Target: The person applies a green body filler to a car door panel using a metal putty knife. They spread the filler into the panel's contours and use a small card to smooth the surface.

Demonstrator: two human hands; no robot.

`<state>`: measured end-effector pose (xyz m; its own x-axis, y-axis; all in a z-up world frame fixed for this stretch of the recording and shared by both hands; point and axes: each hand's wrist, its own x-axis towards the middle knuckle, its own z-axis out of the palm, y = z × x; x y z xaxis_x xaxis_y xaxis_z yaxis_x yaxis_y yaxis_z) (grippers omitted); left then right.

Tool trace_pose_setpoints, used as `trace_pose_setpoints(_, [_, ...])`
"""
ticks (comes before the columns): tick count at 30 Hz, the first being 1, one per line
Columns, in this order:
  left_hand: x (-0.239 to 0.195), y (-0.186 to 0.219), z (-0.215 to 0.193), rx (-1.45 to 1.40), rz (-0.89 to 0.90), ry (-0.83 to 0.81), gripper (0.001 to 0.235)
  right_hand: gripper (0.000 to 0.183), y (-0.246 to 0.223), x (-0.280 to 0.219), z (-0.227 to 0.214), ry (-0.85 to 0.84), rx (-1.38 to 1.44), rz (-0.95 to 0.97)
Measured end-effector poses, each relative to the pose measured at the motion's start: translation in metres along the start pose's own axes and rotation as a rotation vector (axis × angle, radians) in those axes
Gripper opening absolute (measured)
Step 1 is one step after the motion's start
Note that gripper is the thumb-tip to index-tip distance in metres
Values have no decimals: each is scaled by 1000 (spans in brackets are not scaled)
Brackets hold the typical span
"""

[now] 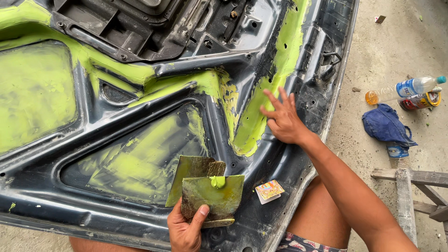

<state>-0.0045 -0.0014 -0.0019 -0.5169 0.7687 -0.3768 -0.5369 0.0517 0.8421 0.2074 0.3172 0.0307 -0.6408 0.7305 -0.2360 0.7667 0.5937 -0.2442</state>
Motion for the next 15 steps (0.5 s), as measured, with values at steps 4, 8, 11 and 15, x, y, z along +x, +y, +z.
trace_pose_setpoints(4, [1,10,2,27,9,-33,38,41,-10,-18,-21,75,537,-37])
trace_pose_setpoints(8, [0,15,3,55,32,-60,35,56,6,-13,-8,212,102,82])
trace_pose_setpoints(11, [1,13,3,55,24,-62,36,61,4,-2,-7,111,-24,177])
trace_pose_setpoints(15, [1,12,1,97,49,-61,32,62,3,6,-1,43,-103,183])
